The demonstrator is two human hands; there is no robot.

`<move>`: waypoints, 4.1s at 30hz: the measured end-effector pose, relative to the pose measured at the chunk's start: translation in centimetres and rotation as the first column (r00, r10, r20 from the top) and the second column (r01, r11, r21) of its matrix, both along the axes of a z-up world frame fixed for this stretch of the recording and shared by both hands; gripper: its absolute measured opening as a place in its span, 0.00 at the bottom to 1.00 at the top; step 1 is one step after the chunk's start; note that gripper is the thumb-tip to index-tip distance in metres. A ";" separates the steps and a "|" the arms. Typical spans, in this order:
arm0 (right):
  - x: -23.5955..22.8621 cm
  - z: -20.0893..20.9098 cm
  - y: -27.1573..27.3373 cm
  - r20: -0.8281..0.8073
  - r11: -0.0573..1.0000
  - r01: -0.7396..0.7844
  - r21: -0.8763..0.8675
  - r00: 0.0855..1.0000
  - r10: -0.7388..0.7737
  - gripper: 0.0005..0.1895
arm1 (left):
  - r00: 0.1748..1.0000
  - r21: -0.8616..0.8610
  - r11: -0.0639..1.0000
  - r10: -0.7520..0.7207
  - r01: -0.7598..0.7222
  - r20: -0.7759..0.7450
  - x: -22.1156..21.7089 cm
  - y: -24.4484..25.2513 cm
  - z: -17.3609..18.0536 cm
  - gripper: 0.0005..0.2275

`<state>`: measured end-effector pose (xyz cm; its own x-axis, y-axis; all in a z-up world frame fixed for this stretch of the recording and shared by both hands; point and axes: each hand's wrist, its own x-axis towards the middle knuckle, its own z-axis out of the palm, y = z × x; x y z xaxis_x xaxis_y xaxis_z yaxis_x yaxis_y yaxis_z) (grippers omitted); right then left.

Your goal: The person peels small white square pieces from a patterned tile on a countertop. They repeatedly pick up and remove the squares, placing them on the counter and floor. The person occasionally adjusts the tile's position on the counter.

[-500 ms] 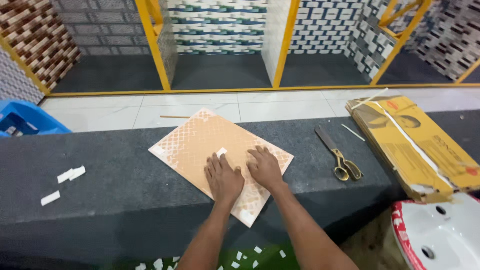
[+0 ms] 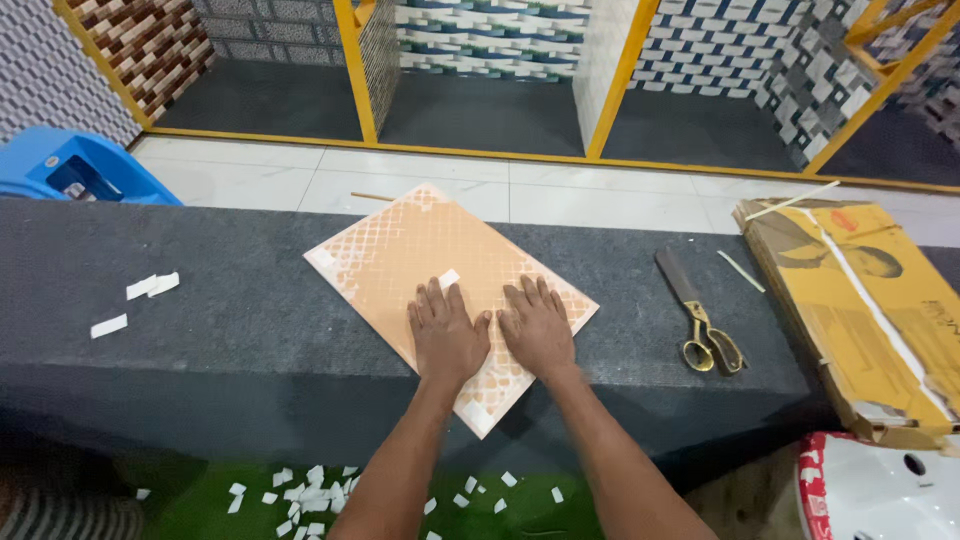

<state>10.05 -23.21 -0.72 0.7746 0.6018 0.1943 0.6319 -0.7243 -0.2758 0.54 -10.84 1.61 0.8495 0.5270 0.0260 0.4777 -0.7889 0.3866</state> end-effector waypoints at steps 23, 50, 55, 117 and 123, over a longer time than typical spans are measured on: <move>-1.3 -2.2 5.0 0.070 0.968 0.226 -0.112 0.973 -0.219 0.23 | 0.964 -0.012 0.970 -0.243 0.243 -0.103 1.1 6.4 -2.0 0.30; 0.0 -1.8 7.2 -0.101 0.998 0.030 -0.062 0.994 -0.036 0.28 | 0.999 -0.126 0.991 -0.033 0.034 0.008 1.6 5.9 -4.6 0.31; -1.4 -2.0 6.7 0.021 0.999 0.029 0.039 0.999 -0.030 0.24 | 0.952 0.153 0.988 -0.016 -0.032 0.307 1.3 4.7 -6.5 0.27; -7.2 -0.1 11.4 -0.052 0.957 0.288 -0.035 0.956 -0.289 0.29 | 0.942 0.233 0.920 -0.333 0.315 0.042 -2.0 10.6 -2.8 0.25; -6.8 -1.6 11.6 0.010 0.955 0.293 -0.050 0.956 -0.293 0.28 | 0.947 0.268 0.917 -0.319 0.296 0.048 -2.6 10.6 -3.2 0.25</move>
<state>3.21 -11.64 -2.31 0.9179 0.3577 0.1719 0.3907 -0.8905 -0.2333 -2.02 -0.27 -1.60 0.9565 0.2060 0.2065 0.1689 -0.9684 0.1836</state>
